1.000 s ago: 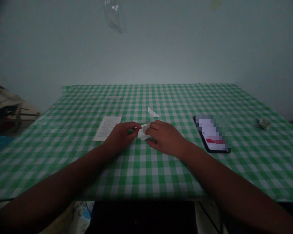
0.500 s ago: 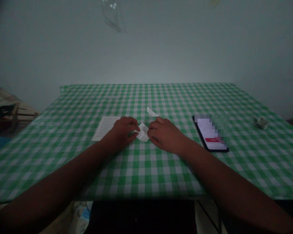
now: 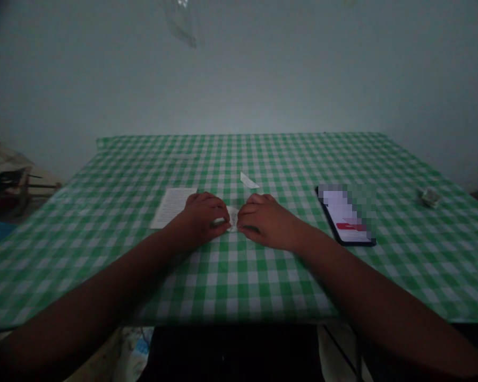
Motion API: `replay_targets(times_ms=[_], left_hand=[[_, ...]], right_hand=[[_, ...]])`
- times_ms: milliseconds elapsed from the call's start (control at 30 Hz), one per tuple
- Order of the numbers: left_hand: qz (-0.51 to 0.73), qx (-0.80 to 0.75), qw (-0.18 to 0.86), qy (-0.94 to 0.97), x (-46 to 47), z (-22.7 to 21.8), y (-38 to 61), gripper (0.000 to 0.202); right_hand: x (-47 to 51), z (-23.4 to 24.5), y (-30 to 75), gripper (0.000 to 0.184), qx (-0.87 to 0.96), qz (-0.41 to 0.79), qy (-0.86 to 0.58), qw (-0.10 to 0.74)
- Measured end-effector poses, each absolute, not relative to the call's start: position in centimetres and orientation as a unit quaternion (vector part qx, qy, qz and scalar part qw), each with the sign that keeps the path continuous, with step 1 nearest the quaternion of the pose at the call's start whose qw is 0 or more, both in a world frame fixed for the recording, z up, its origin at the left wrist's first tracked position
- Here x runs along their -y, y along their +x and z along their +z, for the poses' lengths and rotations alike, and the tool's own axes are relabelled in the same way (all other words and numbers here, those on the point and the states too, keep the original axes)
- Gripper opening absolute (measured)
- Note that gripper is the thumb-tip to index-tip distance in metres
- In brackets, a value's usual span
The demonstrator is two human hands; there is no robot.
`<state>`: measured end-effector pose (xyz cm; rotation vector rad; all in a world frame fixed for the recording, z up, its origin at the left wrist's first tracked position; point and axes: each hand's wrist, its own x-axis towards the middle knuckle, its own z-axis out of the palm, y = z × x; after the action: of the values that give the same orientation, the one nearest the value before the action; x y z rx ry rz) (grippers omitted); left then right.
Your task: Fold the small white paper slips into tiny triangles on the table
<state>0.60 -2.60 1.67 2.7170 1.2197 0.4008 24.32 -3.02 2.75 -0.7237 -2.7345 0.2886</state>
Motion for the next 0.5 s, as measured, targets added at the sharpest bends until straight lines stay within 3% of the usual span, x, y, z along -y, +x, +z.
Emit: replay_targets(times_ms=[233, 500], left_hand=[[0.109, -0.397, 0.063, 0.909, 3.3, 2.2, 0.7, 0.022], [0.110, -0.454, 0.050, 0.883, 3.7, 2.0, 1.3, 0.029]], right_hand=[[2.7, 2.3, 24.0, 0.014, 0.932, 0.166, -0.261, 0.191], [2.1, 0.5, 23.5, 0.010, 0.910, 0.120, -0.312, 0.245]])
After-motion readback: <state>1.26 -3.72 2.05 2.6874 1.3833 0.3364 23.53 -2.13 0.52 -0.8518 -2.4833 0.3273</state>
